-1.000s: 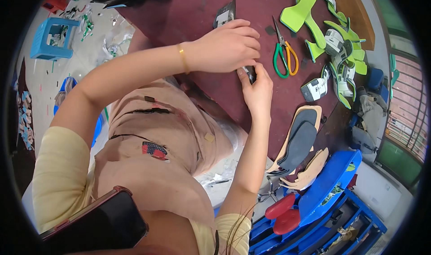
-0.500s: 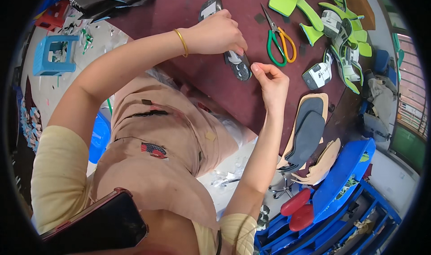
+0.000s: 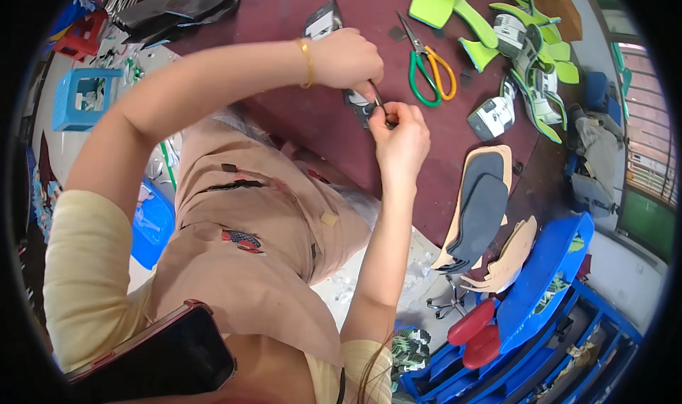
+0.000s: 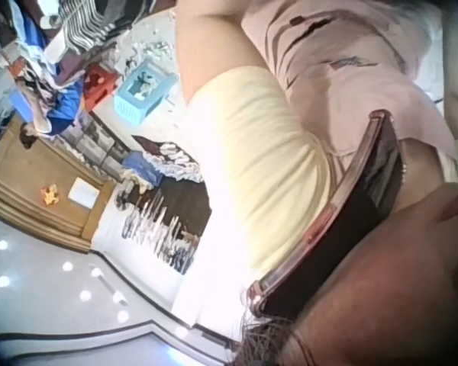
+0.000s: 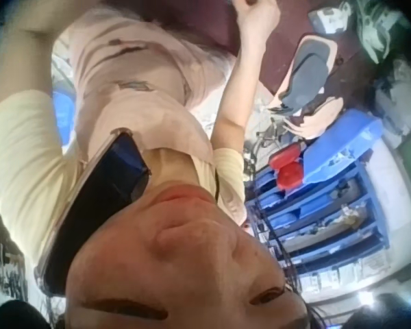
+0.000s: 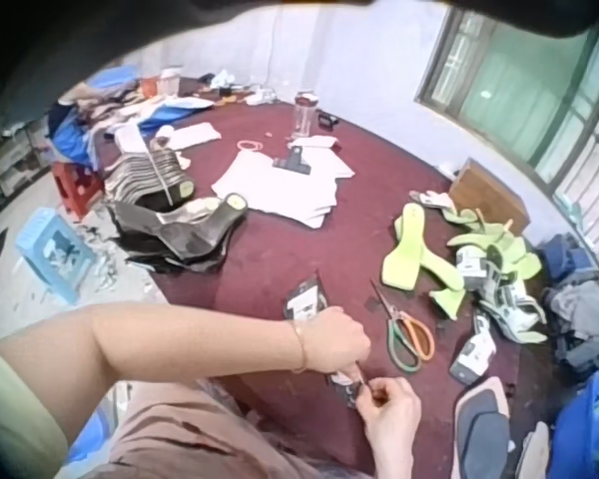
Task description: Cutting and assembling shoe upper components at a workbench.
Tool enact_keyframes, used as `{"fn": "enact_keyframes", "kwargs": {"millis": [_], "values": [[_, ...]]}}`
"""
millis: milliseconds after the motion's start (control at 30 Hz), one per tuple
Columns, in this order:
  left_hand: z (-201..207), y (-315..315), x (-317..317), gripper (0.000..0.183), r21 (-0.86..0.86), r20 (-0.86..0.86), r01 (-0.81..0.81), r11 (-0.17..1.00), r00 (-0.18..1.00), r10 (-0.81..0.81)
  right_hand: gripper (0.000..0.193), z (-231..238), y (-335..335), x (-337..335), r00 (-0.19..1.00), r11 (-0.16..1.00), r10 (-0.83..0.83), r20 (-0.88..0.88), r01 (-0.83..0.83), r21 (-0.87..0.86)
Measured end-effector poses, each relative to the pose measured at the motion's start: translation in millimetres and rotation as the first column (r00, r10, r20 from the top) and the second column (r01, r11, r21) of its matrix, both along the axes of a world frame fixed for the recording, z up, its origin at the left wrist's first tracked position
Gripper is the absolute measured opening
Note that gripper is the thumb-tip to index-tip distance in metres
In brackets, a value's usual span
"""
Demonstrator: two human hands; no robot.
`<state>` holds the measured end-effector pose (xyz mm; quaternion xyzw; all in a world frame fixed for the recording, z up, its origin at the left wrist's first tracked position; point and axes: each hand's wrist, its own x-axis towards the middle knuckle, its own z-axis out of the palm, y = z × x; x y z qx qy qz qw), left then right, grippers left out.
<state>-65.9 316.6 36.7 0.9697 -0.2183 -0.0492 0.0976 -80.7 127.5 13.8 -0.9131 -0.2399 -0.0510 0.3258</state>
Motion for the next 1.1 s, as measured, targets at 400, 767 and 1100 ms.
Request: {"fn": "enact_keyframes", "kwargs": {"millis": [400,767,1100], "values": [[52.1,0.0,-40.9,0.039,-0.211,-0.297,0.156,0.965,0.93,-0.215,0.031,61.6,-57.0,-14.8,0.784,0.89,0.179,-0.594,0.128,0.438],[46.2,45.7,-120.4,0.042,-0.636,-0.321,-0.265,0.724,0.945,0.064,0.018,30.5,-48.4,-28.6,0.764,0.698,0.394,-0.512,0.114,0.707],[12.4,21.2,-142.3,0.033,-0.838,-0.5,-0.535,0.111,0.833,0.238,0.011,3.1,23.5,-73.0,0.746,0.552,0.467,-0.474,0.173,0.816]]}}
